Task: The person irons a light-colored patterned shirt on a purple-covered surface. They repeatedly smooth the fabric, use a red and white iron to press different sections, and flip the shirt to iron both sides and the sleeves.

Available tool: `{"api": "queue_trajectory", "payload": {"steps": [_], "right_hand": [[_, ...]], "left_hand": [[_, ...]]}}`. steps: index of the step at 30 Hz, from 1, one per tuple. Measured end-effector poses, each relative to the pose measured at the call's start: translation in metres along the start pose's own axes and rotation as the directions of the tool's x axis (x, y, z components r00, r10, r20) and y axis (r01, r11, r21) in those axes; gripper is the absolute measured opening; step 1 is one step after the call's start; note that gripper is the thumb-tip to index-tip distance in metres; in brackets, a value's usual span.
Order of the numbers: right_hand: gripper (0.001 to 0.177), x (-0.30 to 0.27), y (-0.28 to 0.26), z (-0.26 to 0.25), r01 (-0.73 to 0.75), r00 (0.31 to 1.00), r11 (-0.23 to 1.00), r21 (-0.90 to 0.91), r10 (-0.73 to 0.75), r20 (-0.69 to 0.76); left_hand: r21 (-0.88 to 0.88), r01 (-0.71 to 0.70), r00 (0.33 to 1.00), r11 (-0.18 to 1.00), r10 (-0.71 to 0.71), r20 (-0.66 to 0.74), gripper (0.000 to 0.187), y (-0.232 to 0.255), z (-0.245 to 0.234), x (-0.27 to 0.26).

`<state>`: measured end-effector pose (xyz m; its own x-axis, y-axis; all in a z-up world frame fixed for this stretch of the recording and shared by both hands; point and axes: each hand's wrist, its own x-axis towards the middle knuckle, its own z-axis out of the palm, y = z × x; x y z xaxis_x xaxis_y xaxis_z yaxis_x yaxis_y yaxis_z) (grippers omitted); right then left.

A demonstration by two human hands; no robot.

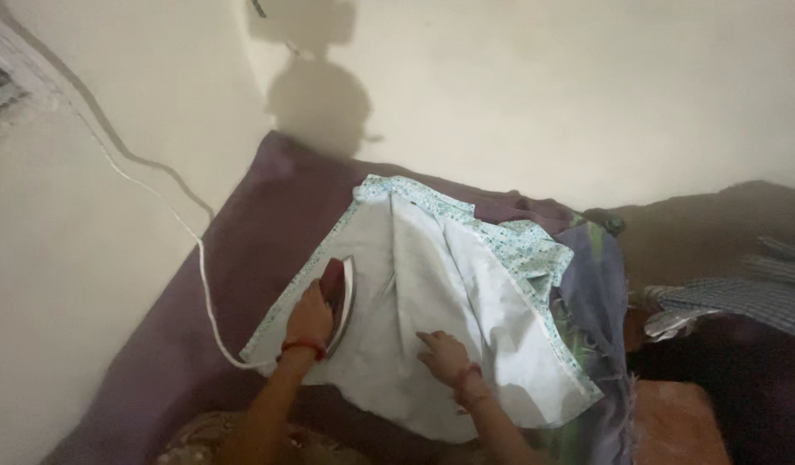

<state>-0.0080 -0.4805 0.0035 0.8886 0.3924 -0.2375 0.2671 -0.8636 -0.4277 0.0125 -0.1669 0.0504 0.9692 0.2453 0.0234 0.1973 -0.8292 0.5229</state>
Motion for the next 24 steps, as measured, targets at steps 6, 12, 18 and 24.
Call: {"api": "queue_trajectory", "payload": {"steps": [6,12,18,24], "right_hand": [[0.05,0.008,-0.001,-0.001,-0.003,0.998,1.0,0.013,0.002,0.058],[0.048,0.022,-0.006,0.002,-0.038,0.996,0.999,0.038,0.035,0.078],[0.05,0.029,-0.003,0.016,-0.005,1.0,0.999,0.049,0.004,0.012],[0.06,0.031,0.006,0.032,0.078,0.997,0.997,0.029,-0.078,0.002]], "left_hand": [[0.046,-0.006,0.96,0.999,-0.007,0.281,0.038,0.04,-0.007,0.024],[0.033,0.033,0.969,0.999,-0.04,0.244,0.037,0.074,0.0,0.048],[0.029,-0.057,0.981,0.998,0.051,0.19,0.043,0.113,0.024,0.13],[0.035,-0.092,0.984,0.995,0.085,0.158,0.038,0.116,0.037,0.152]]}}
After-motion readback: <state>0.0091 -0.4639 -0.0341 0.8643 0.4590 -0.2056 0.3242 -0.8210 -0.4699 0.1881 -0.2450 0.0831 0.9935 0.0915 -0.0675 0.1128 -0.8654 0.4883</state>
